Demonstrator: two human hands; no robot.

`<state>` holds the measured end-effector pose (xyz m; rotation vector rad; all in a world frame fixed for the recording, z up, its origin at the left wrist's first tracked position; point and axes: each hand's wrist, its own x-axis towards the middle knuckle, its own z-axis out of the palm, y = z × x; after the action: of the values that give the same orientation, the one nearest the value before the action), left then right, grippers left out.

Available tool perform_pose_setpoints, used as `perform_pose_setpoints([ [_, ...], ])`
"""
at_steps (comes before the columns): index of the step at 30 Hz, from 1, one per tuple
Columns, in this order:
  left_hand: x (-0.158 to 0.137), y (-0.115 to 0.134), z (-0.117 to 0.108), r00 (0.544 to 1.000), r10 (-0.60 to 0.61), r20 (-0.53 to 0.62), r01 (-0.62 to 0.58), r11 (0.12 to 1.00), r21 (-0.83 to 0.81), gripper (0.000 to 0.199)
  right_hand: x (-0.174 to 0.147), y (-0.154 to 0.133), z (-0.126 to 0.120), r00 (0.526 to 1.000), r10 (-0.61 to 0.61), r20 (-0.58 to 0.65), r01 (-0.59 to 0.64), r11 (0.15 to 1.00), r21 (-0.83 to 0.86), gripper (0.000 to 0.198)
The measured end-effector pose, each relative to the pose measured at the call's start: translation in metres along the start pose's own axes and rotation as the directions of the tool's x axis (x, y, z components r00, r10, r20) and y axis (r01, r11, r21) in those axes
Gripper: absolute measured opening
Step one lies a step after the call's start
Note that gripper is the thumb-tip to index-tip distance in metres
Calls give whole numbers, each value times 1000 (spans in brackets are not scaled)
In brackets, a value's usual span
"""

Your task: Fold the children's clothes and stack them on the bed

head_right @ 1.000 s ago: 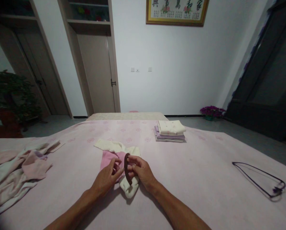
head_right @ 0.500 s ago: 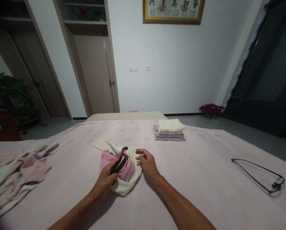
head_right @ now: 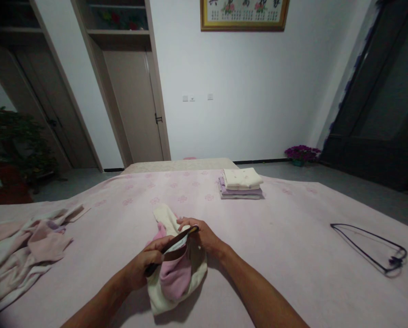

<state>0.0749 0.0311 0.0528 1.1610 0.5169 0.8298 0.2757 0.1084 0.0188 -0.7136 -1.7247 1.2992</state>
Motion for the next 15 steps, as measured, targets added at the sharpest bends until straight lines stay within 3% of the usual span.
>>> perform_pose_setpoints([
  [3,-1,8,-10,998,-5,-59,12,992,126,56,5,-5,-9,963,33,-268,-14,997,69,26],
  [6,1,11,-26,987,20,-159,46,915,402,57,11,-18,-30,850,-56,-523,84,996,30,22],
  [9,5,7,-42,951,134,-280,121,671,731,40,13,-37,-49,732,-108,-673,143,990,-3,26],
  [12,7,4,-53,879,271,-392,288,355,890,20,11,-57,-55,654,-151,-742,182,983,-40,30],
  [13,7,3,-56,852,312,-420,338,284,897,18,10,-62,-55,636,-169,-753,192,980,-58,30],
  [15,6,3,-62,809,373,-455,391,238,889,20,8,-71,-55,608,-204,-767,214,973,-88,32],
])
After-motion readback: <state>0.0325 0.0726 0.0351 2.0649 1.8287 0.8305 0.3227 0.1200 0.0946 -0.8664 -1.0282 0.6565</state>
